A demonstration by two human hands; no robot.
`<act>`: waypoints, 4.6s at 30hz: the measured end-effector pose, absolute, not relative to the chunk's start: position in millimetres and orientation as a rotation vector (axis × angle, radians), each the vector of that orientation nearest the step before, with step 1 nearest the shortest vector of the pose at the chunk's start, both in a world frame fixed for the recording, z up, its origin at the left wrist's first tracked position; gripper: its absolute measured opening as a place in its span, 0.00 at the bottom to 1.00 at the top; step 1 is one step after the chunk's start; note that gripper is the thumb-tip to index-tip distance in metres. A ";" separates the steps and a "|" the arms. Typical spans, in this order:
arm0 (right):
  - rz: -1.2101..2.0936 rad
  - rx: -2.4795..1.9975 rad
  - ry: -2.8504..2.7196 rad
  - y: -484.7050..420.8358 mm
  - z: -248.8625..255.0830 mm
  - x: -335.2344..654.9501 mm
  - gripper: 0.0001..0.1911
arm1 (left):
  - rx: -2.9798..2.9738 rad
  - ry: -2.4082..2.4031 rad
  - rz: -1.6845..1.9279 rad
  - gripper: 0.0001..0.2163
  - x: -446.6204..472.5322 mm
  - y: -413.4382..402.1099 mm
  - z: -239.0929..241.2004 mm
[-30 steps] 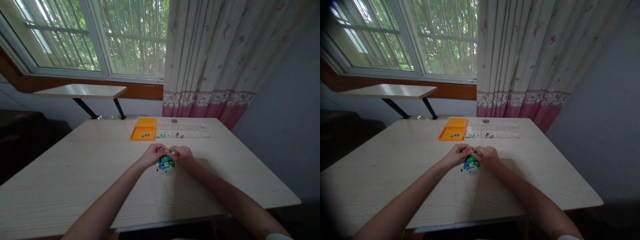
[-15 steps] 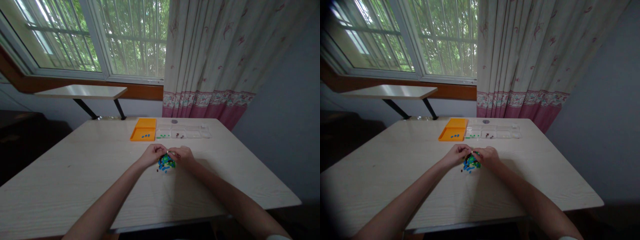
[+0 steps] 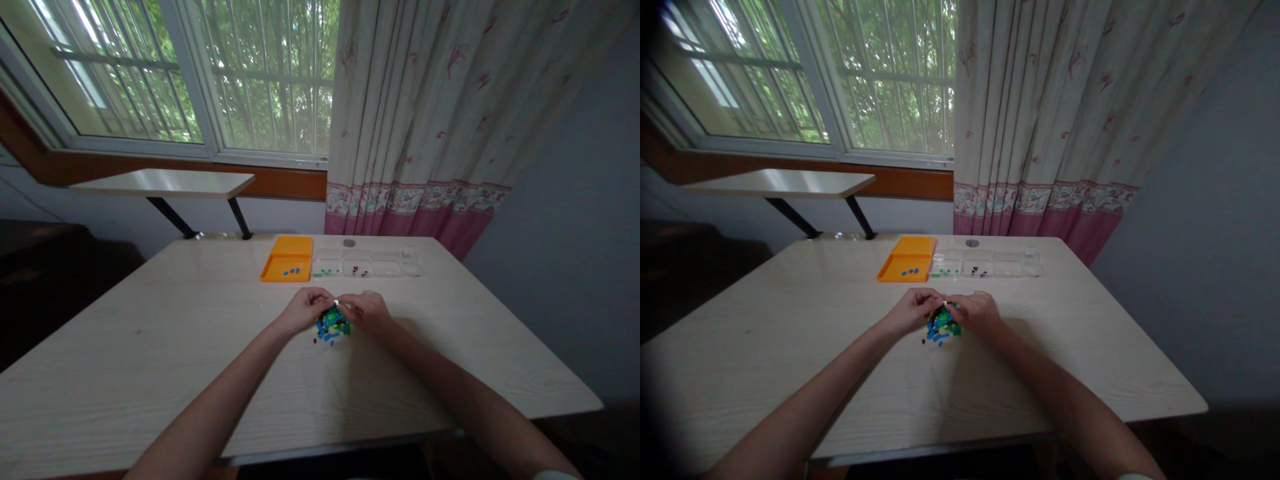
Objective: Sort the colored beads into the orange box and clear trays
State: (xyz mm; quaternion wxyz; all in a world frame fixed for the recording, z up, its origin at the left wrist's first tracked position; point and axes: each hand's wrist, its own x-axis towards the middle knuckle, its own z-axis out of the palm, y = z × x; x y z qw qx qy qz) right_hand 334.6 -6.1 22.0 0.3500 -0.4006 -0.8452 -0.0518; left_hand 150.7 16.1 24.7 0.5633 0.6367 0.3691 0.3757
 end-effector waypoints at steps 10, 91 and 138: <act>-0.461 -0.917 -1.778 0.3 57.4 369.5 0.06 | 2.294 1.110 0.588 0.09 128.5 15.8 42.1; 0.144 -1.282 -2.243 0.9 23.4 350.0 0.11 | 2.561 0.994 0.084 0.06 127.4 4.9 51.1; 0.438 -1.217 -2.091 -7.1 25.9 341.7 0.13 | 2.395 1.008 0.959 0.07 143.3 -0.7 49.6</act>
